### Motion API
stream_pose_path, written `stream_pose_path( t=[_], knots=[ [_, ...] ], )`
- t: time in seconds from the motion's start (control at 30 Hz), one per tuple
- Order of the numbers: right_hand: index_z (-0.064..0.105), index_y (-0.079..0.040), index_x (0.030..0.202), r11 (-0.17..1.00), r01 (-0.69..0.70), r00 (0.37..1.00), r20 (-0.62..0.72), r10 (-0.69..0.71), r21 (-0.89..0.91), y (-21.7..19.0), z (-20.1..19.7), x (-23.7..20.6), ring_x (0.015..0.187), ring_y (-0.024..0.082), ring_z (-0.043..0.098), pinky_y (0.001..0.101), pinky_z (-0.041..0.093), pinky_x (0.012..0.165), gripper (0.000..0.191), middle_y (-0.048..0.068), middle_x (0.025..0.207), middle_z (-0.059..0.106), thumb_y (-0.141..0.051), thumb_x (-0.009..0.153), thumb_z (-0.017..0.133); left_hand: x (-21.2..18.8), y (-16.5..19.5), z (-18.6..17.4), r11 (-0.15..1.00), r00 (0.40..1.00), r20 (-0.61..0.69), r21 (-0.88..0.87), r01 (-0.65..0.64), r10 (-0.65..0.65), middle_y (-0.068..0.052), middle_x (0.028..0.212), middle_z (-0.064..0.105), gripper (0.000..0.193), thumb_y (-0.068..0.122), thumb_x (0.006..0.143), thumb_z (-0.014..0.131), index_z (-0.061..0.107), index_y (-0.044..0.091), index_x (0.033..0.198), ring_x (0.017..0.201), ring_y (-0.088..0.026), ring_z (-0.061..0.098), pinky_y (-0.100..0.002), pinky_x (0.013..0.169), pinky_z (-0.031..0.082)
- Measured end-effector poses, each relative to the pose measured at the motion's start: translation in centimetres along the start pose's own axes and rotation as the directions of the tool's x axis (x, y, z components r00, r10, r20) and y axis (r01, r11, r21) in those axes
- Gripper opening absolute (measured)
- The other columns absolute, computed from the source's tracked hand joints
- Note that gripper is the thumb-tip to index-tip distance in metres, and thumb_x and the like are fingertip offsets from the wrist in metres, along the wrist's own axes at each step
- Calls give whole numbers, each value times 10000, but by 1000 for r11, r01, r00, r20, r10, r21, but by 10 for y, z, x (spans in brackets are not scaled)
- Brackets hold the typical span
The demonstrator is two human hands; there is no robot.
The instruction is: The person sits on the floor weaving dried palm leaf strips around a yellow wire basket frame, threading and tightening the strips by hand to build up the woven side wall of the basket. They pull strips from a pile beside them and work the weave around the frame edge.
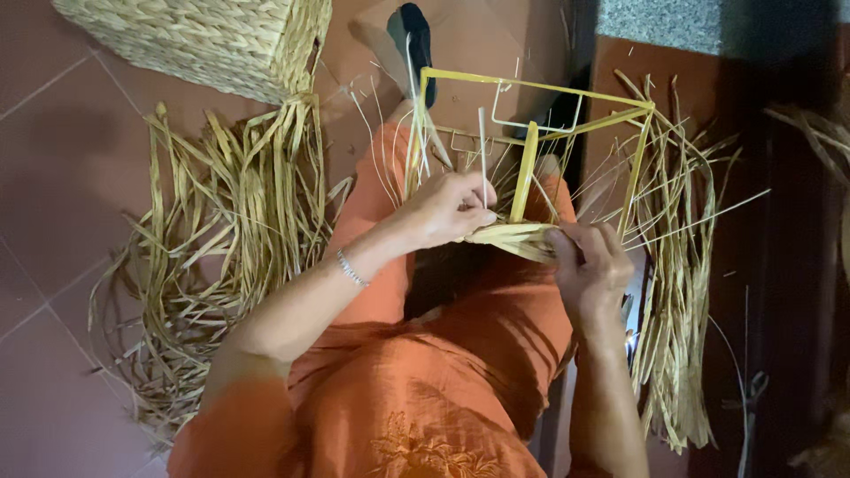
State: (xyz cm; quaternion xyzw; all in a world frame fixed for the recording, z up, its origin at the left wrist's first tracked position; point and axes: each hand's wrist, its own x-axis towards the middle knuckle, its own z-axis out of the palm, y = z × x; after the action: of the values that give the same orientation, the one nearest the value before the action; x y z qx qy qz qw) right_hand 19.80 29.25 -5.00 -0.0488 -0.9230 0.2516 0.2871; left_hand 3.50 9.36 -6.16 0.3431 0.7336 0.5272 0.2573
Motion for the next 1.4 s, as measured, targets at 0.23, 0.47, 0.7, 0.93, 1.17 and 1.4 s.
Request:
stream_pose_path(
  t=[0.23,0.47,0.7,0.93,1.17,1.4],
  knots=[
    [739,-13,997,996,-61,997,42,64,-62,3,1,-1,739,250,692,363,545,613,116,151,905,719,-63,939,826,-57,32,12,948,854,-413,140,-285,318,-78,1049,633,239,28,967,723,574,26,1153,773,-175,664,-296,647,558],
    [747,-21,1028,994,-109,993,30,110,-23,-7,-16,1,731,212,671,348,524,636,173,125,867,705,-76,906,857,-27,26,62,722,878,-56,595,-353,476,-174,1043,552,220,56,910,668,575,-56,1075,924,-297,612,-407,785,571],
    [733,-50,1173,863,-502,823,339,456,56,29,-60,-31,648,116,613,273,496,536,393,77,798,724,-170,818,852,-21,15,66,722,882,-56,599,-346,469,-156,988,584,161,-28,843,579,554,-10,1001,941,-326,636,-430,800,571],
    [771,1,1059,685,-687,588,368,720,-242,94,-131,-89,595,138,642,323,496,507,290,153,798,765,-165,824,807,-19,18,67,792,918,-91,543,-279,385,-151,898,578,83,10,918,585,520,12,969,819,-339,652,-448,692,559],
    [768,3,1162,928,-238,967,-159,199,-287,142,-137,-97,672,99,553,266,379,568,135,80,871,691,-116,1105,737,-20,18,67,779,918,-85,562,-277,388,-155,849,594,252,178,964,683,554,14,1105,688,-307,651,-395,545,544],
    [764,-197,1146,719,16,904,-297,-306,-695,132,-105,51,1042,198,606,422,430,1009,201,-4,976,661,-326,992,764,-21,20,69,780,793,-314,550,-297,523,-136,948,699,355,117,1004,668,471,25,1285,783,-275,715,-389,649,584]
  ],
)
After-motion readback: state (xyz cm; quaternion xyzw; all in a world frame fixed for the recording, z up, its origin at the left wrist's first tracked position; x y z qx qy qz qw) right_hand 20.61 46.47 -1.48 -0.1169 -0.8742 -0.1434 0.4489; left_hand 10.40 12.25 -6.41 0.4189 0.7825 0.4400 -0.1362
